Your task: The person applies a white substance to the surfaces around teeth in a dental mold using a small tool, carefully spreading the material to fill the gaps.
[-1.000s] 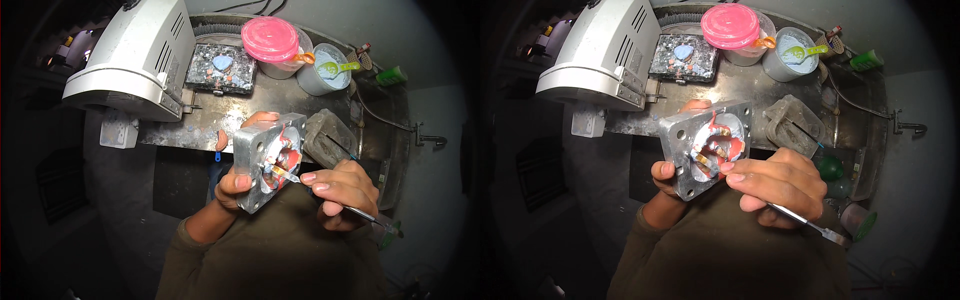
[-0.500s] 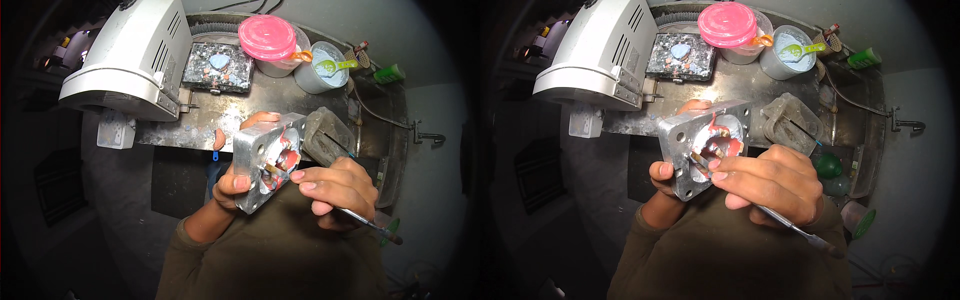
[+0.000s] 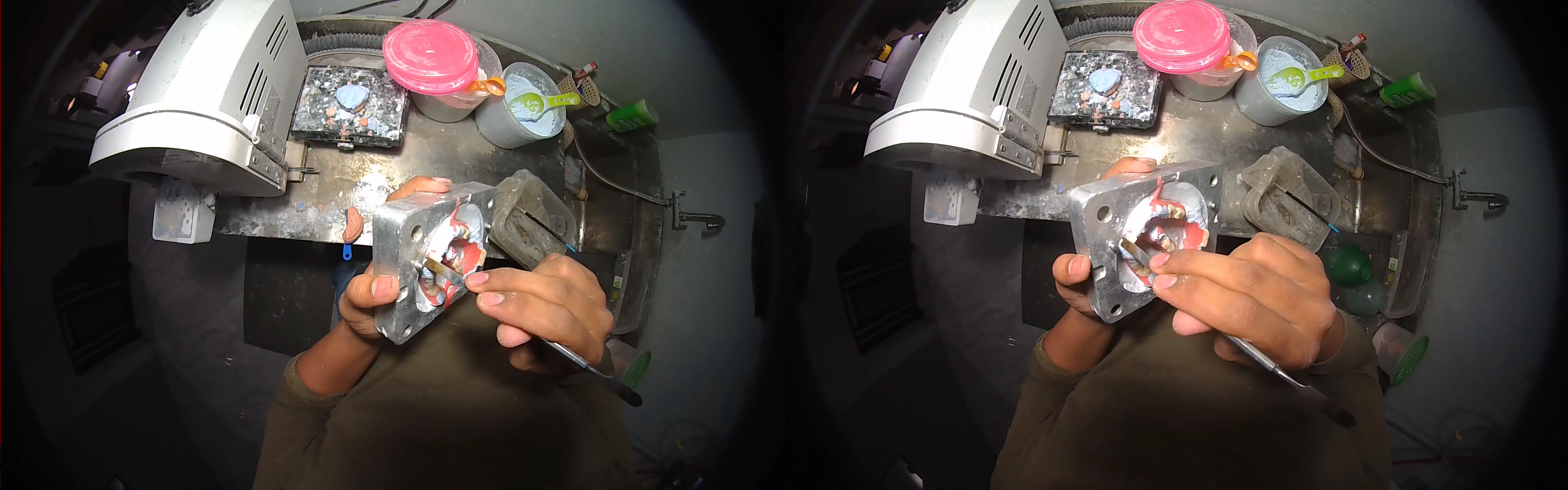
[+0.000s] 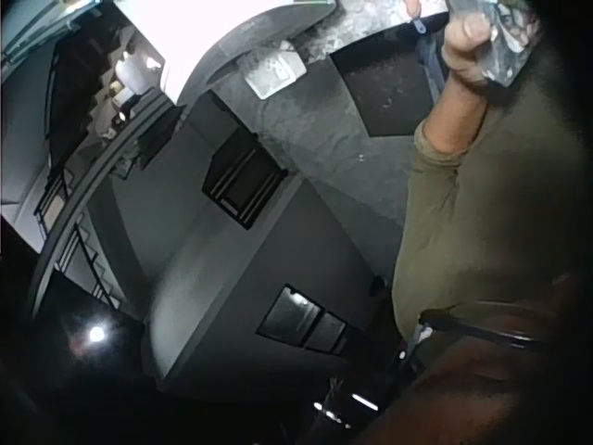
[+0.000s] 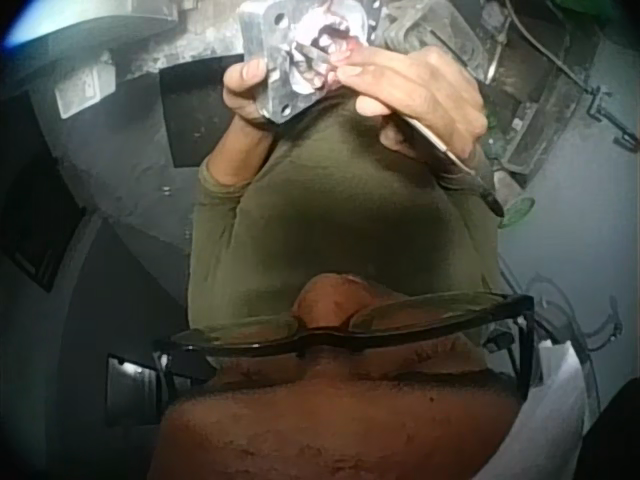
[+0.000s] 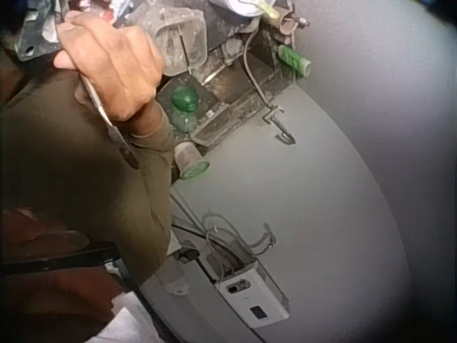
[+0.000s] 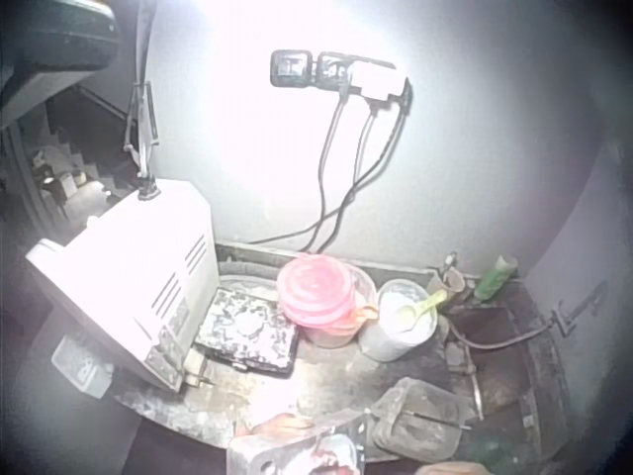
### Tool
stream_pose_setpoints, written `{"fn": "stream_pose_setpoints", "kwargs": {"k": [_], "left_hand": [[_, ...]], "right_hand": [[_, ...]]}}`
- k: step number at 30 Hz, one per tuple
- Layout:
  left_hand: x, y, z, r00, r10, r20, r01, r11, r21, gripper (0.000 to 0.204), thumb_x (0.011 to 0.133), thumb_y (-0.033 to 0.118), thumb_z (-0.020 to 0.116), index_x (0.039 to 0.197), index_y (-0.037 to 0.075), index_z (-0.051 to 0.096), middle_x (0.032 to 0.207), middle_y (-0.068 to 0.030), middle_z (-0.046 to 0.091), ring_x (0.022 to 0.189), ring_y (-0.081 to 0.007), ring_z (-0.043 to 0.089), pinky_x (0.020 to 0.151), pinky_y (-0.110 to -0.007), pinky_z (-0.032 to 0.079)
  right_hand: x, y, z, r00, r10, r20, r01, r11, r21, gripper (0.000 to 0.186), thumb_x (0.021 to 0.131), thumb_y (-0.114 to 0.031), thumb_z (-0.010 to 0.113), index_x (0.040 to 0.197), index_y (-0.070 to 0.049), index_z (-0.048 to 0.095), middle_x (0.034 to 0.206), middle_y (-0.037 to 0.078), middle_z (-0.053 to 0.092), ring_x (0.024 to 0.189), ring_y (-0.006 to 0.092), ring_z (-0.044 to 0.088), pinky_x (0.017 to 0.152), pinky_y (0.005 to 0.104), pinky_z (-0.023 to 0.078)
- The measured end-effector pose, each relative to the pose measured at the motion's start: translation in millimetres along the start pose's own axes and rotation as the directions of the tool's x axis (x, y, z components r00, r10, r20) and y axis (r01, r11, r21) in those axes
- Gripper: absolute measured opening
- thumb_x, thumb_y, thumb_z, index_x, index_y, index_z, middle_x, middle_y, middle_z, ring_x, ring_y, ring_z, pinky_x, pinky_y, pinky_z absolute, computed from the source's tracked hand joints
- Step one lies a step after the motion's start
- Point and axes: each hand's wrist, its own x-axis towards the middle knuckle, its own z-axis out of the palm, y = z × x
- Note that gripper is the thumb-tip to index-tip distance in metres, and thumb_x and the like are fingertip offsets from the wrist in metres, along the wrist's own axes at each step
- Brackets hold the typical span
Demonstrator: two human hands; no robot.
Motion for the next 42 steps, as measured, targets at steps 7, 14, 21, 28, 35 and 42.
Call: {"fn": "stream_pose_setpoints", "kwargs": {"k": [7, 14, 21, 28, 35, 42], "left_hand": [[0.5, -3.2, 1.1, 1.000, -0.002, -0.019, 0.002, 1.000, -0.002, 0.106, 0.066, 0.032, 0.078, 0.155, 0.007, 0.025, 0.137, -0.0185, 0.051, 0.123, -0.0309, 0.057, 0.107, -0.043, 0.046], [-0.3, -3.4, 1.5, 0.999, -0.015, -0.030, 0.015, 1.000, 0.013, 0.106, 0.066, 0.033, 0.077, 0.155, 0.006, 0.025, 0.137, -0.0187, 0.051, 0.123, -0.0306, 0.057, 0.107, -0.042, 0.046], [-0.9, -6.8, -2.4, 1.000, -0.021, 0.004, 0.021, 0.998, -0.055, 0.104, 0.068, 0.029, 0.079, 0.155, 0.006, 0.026, 0.138, -0.0202, 0.052, 0.121, -0.0326, 0.059, 0.106, -0.044, 0.047], [-2.6, -8.4, -0.2, 0.999, -0.037, 0.010, 0.037, 0.995, -0.089, 0.103, 0.068, 0.028, 0.080, 0.154, 0.007, 0.028, 0.135, -0.0208, 0.054, 0.118, -0.0341, 0.061, 0.105, -0.046, 0.048], [-5.8, -9.7, -4.7, 1.000, -0.026, 0.001, 0.026, 0.997, -0.073, 0.105, 0.067, 0.028, 0.081, 0.154, 0.006, 0.027, 0.133, -0.0199, 0.054, 0.116, -0.0319, 0.062, 0.102, -0.043, 0.051], [-4.5, -11.6, -4.9, 0.999, -0.044, 0.001, 0.044, 0.998, -0.038, 0.104, 0.066, 0.029, 0.079, 0.153, 0.006, 0.028, 0.134, -0.0173, 0.054, 0.120, -0.0292, 0.059, 0.104, -0.040, 0.049]], "right_hand": [[0.5, -2.3, -1.7, 1.000, -0.016, -0.005, 0.016, 0.999, -0.048, 0.033, 0.103, -0.029, 0.058, 0.107, 0.001, 0.072, 0.099, 0.015, 0.077, 0.062, 0.0150, 0.065, 0.050, 0.0261, 0.045], [0.0, -6.3, -4.5, 1.000, -0.017, 0.015, 0.018, 0.997, -0.077, 0.032, 0.102, -0.028, 0.059, 0.105, 0.001, 0.072, 0.096, 0.015, 0.077, 0.059, 0.0148, 0.064, 0.048, 0.0257, 0.044], [-0.6, -11.0, -9.5, 1.000, -0.011, 0.028, 0.012, 0.998, -0.063, 0.027, 0.096, -0.024, 0.067, 0.104, 0.001, 0.072, 0.096, 0.015, 0.077, 0.058, 0.0143, 0.062, 0.047, 0.0254, 0.043], [-1.3, -7.7, 0.3, 0.999, -0.020, -0.050, 0.017, 0.998, -0.055, 0.023, 0.091, -0.020, 0.073, 0.101, 0.001, 0.073, 0.093, 0.014, 0.077, 0.055, 0.0137, 0.060, 0.046, 0.0253, 0.042], [-3.3, -12.9, -3.1, 1.000, -0.005, -0.029, 0.003, 0.999, -0.041, 0.023, 0.090, -0.020, 0.073, 0.099, 0.001, 0.074, 0.091, 0.014, 0.077, 0.055, 0.0137, 0.061, 0.046, 0.0251, 0.042], [-2.7, -13.0, 4.4, 0.987, 0.014, -0.159, -0.023, 0.998, -0.055, 0.022, 0.088, -0.018, 0.076, 0.099, 0.001, 0.073, 0.087, 0.013, 0.077, 0.059, 0.0158, 0.066, 0.047, 0.0249, 0.045]]}}
